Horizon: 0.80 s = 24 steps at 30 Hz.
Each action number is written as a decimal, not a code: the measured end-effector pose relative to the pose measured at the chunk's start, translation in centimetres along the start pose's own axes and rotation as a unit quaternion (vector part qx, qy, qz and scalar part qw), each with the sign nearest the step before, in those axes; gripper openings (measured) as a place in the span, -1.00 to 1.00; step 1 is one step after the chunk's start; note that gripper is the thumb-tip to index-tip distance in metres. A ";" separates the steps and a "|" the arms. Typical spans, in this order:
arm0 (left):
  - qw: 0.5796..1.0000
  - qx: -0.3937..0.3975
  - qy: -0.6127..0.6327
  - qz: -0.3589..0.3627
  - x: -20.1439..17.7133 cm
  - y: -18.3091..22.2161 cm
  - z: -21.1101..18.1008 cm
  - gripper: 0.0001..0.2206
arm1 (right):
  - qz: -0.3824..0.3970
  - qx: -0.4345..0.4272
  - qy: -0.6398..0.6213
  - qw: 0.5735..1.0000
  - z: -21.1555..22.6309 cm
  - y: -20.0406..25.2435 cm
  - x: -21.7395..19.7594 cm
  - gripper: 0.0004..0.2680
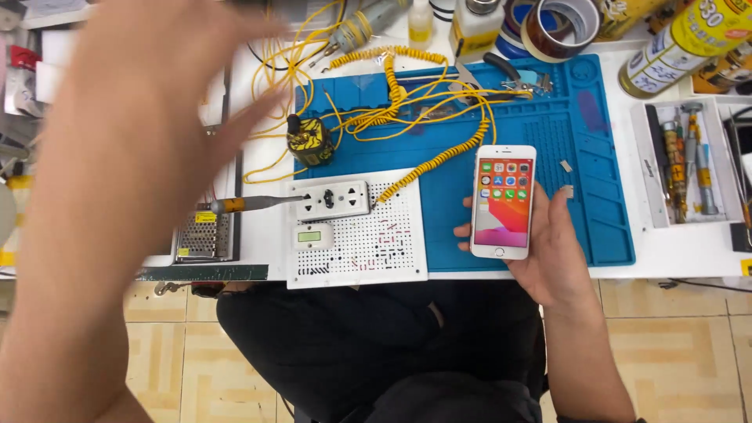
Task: A person is repairing a smartphone at a workbench, using a precision screwdriver to work on internal components while holding the screen open.
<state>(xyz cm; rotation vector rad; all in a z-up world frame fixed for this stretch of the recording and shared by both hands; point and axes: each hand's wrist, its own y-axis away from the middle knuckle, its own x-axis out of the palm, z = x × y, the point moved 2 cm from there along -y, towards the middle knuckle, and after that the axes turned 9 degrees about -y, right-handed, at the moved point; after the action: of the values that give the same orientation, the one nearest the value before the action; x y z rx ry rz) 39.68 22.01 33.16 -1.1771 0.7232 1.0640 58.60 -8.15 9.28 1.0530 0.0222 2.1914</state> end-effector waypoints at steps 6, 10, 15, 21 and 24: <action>0.976 0.210 0.035 0.046 9.5 7.1 -17.9 -0.51 | -0.045 0.059 0.191 0.979 3.1 1.1 3.2 -0.28; 0.974 0.225 0.004 0.009 16.2 8.0 -18.5 -0.53 | -0.083 0.090 0.216 0.969 4.1 0.8 3.8 -0.34; 0.978 0.208 0.012 0.010 17.8 8.8 -16.2 -0.79 | -0.117 0.134 0.347 0.921 4.4 0.1 5.0 -0.40; 0.973 0.183 0.133 0.052 16.5 10.4 -14.0 -0.78 | -0.114 0.183 0.437 0.873 4.8 -1.1 7.1 -0.33; 0.969 0.167 0.171 0.062 16.3 10.9 -13.7 -0.80 | -0.072 0.216 0.489 0.842 4.1 -2.3 7.1 -0.35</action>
<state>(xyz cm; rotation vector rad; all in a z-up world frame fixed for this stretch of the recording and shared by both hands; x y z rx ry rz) 36.43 13.57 11.00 -1.0401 1.2089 0.8057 59.75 -3.27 16.16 0.0096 1.0515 2.3907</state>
